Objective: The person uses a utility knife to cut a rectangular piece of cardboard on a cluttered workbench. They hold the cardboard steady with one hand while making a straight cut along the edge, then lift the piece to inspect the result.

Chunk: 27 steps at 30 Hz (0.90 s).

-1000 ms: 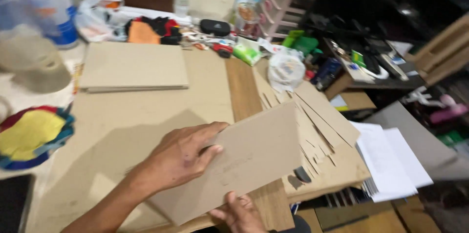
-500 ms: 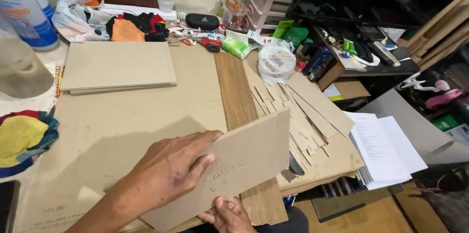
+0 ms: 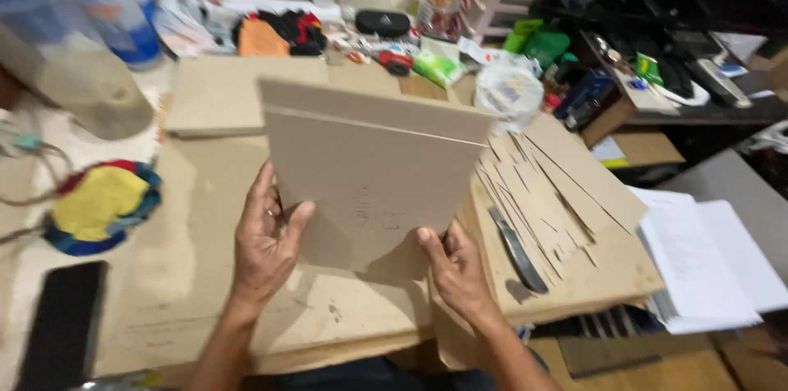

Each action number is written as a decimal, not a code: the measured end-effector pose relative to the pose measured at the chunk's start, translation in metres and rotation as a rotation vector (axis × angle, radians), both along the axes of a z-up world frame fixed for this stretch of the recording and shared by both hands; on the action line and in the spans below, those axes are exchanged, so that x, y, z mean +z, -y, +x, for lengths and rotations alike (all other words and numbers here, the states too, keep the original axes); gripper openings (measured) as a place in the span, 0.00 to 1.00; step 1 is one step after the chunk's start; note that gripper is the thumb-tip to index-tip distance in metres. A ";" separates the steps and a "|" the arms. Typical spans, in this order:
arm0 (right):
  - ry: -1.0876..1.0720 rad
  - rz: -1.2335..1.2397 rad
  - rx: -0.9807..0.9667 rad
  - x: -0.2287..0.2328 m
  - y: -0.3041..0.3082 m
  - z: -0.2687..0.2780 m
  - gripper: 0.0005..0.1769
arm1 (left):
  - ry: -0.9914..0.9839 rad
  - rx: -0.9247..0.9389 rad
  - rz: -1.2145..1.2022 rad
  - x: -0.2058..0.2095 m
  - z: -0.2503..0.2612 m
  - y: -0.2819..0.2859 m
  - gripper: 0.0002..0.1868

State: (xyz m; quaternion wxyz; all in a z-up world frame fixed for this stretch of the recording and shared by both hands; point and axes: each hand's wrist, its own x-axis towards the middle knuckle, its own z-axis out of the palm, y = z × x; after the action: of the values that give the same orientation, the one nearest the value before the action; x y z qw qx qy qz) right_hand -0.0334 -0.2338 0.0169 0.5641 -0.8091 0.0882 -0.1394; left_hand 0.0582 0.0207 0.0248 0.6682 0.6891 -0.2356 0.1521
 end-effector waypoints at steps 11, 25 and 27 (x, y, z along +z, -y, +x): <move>0.044 -0.035 0.222 0.035 -0.035 0.009 0.22 | -0.418 0.051 -0.269 -0.017 -0.006 -0.024 0.48; -0.055 0.065 0.225 0.020 -0.026 0.014 0.22 | -0.275 0.129 -0.320 -0.014 -0.030 -0.027 0.45; -0.015 0.042 0.225 0.015 -0.024 0.015 0.24 | -0.288 0.138 -0.314 -0.011 -0.033 -0.027 0.45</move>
State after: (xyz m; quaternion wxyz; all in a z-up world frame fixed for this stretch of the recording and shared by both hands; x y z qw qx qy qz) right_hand -0.0184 -0.2094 0.0317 0.5922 -0.8030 0.0040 -0.0673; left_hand 0.0248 0.0480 0.0140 0.7820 0.6058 -0.0633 0.1322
